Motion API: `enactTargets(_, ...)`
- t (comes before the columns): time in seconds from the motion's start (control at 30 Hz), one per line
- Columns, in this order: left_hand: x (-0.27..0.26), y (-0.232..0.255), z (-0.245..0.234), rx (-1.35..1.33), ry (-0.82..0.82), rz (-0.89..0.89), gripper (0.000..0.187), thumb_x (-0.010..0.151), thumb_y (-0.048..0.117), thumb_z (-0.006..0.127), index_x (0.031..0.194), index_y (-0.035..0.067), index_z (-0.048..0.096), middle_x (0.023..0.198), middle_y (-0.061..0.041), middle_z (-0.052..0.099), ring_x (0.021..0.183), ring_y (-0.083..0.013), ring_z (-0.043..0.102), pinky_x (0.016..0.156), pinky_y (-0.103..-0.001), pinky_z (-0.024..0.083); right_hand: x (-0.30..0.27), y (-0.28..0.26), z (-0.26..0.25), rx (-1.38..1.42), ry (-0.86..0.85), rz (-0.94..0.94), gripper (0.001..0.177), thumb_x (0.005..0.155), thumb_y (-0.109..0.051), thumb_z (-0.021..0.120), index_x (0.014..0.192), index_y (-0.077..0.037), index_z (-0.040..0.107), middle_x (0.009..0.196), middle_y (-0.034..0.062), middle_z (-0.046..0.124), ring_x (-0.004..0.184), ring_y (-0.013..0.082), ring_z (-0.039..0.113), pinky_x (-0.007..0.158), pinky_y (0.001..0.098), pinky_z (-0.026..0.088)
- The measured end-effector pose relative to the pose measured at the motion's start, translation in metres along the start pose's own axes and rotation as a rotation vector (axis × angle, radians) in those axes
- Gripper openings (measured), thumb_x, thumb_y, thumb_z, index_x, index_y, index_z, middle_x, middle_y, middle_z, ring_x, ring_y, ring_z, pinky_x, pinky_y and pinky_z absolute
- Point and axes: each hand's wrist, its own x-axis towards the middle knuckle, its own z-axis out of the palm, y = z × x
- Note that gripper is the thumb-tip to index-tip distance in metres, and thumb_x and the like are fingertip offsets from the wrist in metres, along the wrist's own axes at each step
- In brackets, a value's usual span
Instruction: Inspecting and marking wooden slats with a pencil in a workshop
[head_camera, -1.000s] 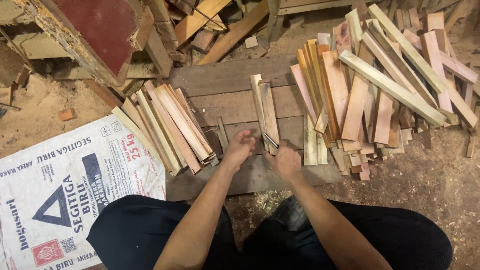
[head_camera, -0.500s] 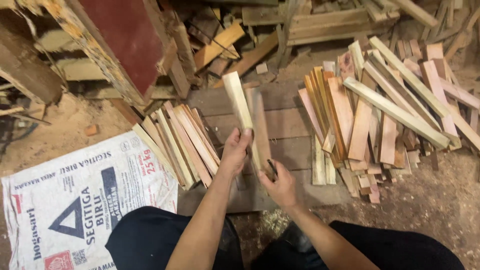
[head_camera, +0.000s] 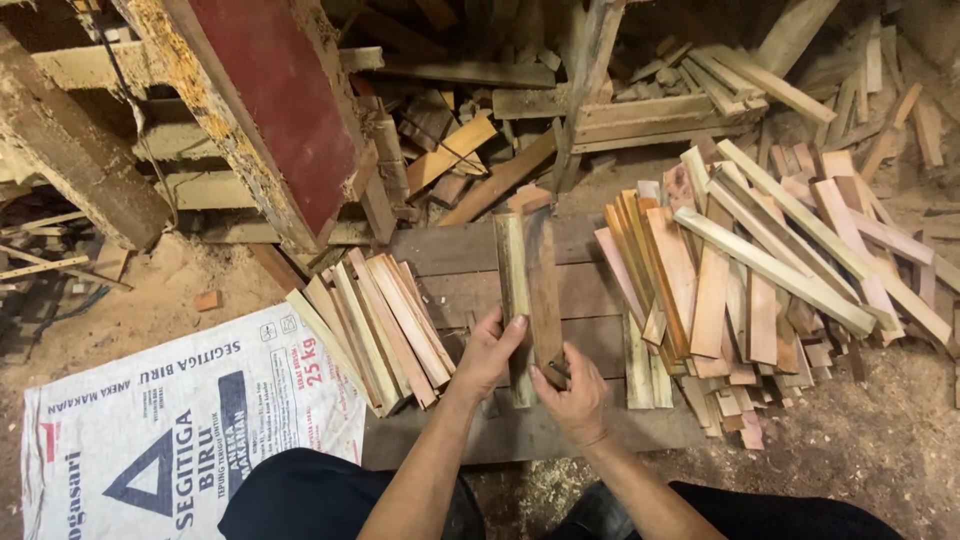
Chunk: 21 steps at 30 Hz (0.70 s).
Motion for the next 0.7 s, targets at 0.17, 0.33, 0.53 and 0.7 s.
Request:
enactTargets(0.17,-0.015,0.031,0.020,0.178,-0.110,-0.053,0.059,0.088,0.025,0.070,0.139,0.000,0.056,0.120,-0.015,0.069,0.102,-0.0218,0.066,0.090,-0.032,0.054,0.007,-0.014,-0.009,-0.018,-0.159,-0.010,0.063,0.085,-0.035,0.079,0.130,0.004,0.057,0.096,0.0131,0.073,0.080,0.0232,0.071,0.069,0.0342,0.062)
enactTargets(0.33,-0.016,0.026,0.019,0.134,-0.140,-0.056,0.059,0.088,0.018,0.071,0.141,-0.002,0.053,0.118,-0.017,0.070,0.098,-0.0227,0.069,0.086,-0.031,0.057,-0.003,-0.012,-0.006,-0.031,-0.221,0.001,0.069,0.089,-0.042,0.072,0.141,0.000,0.053,0.095,0.0093,0.075,0.078,0.0188,0.073,0.065,0.0286,0.065)
enactTargets(0.53,-0.017,0.024,0.018,0.047,-0.190,-0.039,0.051,0.092,0.014,0.069,0.138,-0.001,0.052,0.115,-0.014,0.069,0.097,-0.0190,0.067,0.087,-0.029,0.055,0.006,-0.026,-0.017,-0.048,-0.288,-0.014,0.071,0.089,-0.037,0.073,0.142,0.006,0.053,0.082,0.0063,0.067,0.065,0.0155,0.061,0.055,0.0284,0.054)
enactTargets(0.7,-0.016,0.025,0.020,0.005,-0.204,-0.054,0.050,0.091,0.013,0.070,0.136,0.000,0.053,0.112,-0.013,0.070,0.096,-0.0188,0.067,0.086,-0.029,0.054,0.008,-0.025,-0.015,-0.090,-0.198,-0.098,0.069,0.087,-0.037,0.075,0.136,0.009,0.058,0.081,0.0081,0.066,0.062,0.0163,0.057,0.052,0.0291,0.050)
